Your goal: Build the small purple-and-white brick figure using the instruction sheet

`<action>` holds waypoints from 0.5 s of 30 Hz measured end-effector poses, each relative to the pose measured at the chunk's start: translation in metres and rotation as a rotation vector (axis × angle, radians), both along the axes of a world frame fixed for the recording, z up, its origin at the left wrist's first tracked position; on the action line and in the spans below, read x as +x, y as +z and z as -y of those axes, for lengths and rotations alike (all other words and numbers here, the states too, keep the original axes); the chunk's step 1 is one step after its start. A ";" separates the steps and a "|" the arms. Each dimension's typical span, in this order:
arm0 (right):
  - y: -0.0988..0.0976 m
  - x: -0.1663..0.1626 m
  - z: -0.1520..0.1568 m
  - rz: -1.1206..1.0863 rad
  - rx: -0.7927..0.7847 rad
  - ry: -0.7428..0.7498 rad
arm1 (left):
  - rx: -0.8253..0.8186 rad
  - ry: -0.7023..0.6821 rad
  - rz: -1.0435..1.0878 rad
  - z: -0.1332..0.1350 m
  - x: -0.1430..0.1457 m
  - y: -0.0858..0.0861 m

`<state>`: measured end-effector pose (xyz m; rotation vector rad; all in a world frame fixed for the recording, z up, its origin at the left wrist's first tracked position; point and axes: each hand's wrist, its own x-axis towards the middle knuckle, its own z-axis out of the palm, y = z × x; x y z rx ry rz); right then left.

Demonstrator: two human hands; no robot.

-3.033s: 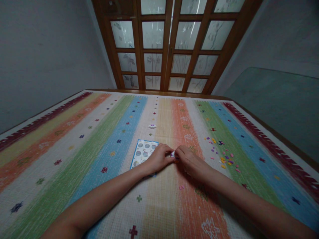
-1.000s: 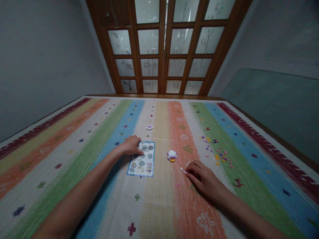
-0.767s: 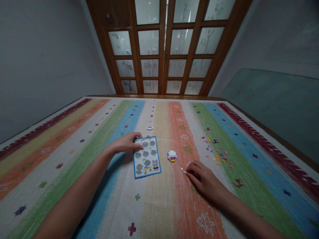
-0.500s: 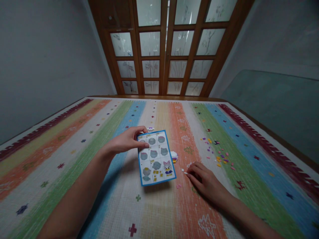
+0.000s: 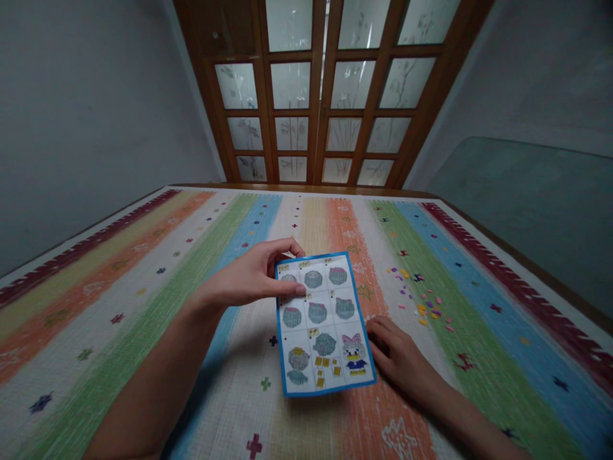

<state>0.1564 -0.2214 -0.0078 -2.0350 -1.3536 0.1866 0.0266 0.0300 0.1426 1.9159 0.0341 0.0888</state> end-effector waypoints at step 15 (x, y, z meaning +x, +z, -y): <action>-0.001 0.001 0.000 0.003 0.021 0.000 | 0.003 -0.016 -0.008 0.005 -0.005 0.003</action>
